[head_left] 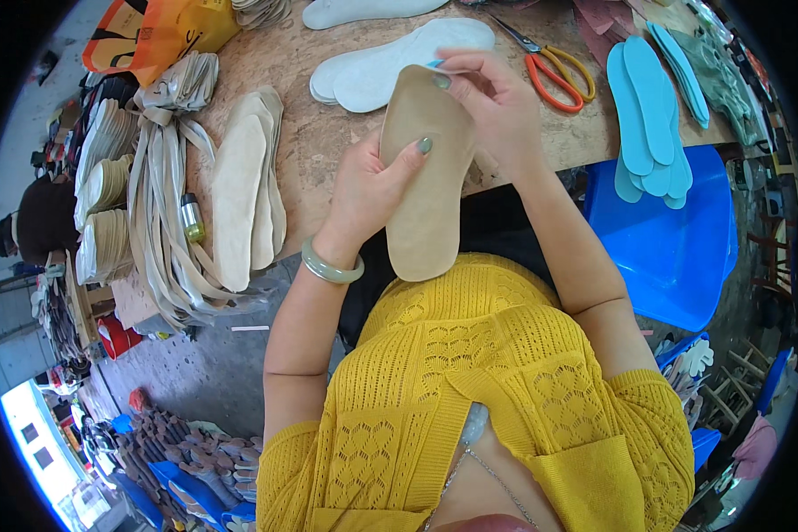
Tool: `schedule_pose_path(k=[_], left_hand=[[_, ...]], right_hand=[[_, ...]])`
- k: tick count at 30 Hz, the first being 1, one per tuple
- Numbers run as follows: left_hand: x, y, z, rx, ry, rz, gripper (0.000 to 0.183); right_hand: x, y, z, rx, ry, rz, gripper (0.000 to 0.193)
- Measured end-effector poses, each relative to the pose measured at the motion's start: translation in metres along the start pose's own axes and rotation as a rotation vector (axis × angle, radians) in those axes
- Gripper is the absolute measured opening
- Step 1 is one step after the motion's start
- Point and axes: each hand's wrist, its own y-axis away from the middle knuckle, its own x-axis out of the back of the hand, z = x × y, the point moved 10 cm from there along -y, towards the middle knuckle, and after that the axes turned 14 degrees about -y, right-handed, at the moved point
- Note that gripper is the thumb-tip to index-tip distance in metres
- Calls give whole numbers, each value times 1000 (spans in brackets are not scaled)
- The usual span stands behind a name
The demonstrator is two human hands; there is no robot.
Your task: Cutting and assembling multi-layer shoe insoles at a factory workbench.
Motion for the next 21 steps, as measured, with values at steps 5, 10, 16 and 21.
schedule_pose_path(k=[5, 10, 16, 21], left_hand=[[13, -1, -7, 7, -169, 136, 24], [12, 5, 4, 19, 110, 140, 25], [16, 5, 0, -10, -1, 187, 25], [16, 5, 0, -21, 9, 196, 24]], right_hand=[[-21, 8, -40, 207, 296, -187, 23], [-20, -1, -8, -284, -329, -105, 31], [-23, 13, -14, -133, 180, -224, 41], [-17, 21, 12, -457, 159, -255, 33]])
